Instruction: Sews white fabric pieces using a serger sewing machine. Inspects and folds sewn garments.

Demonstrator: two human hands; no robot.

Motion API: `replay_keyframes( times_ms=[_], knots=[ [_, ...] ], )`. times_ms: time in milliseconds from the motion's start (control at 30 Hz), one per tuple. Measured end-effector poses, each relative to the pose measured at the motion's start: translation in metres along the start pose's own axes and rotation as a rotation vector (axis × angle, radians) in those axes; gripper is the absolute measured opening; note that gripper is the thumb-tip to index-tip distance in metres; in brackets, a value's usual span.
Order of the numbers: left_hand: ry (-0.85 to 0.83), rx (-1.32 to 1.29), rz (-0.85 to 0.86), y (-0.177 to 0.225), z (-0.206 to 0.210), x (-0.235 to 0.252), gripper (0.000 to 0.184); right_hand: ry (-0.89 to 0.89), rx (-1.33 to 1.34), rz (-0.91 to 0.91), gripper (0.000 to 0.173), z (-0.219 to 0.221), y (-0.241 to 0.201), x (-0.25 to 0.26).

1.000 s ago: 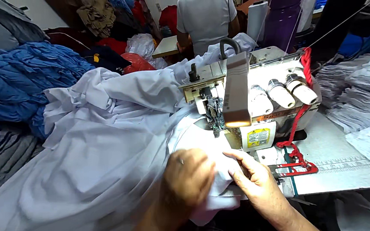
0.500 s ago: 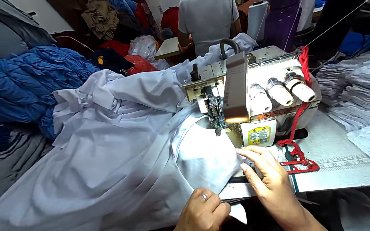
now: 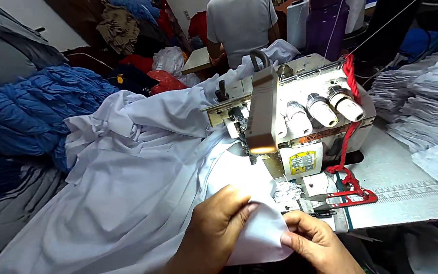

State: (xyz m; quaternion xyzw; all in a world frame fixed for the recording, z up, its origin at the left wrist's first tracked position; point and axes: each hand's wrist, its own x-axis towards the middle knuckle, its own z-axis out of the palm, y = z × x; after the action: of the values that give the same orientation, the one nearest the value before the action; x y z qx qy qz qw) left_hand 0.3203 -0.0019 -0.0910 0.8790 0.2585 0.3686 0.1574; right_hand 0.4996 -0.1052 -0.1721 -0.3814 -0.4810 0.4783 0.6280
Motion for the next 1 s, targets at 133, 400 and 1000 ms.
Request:
replay_keyframes(
  times_ms=[133,400,1000],
  knots=[
    [0.064,0.086,-0.055,-0.011,0.014,0.009,0.022,0.152,-0.237,-0.139,0.015,-0.006,0.002,0.010],
    [0.079,0.217,-0.147,-0.022,0.015,0.025,0.020,0.196,-0.542,0.067,0.036,-0.009,-0.004,0.045],
    [-0.202,0.162,-0.333,-0.022,-0.005,0.042,0.012,-0.109,-0.166,0.115,0.017,0.014,-0.007,0.013]
  ],
)
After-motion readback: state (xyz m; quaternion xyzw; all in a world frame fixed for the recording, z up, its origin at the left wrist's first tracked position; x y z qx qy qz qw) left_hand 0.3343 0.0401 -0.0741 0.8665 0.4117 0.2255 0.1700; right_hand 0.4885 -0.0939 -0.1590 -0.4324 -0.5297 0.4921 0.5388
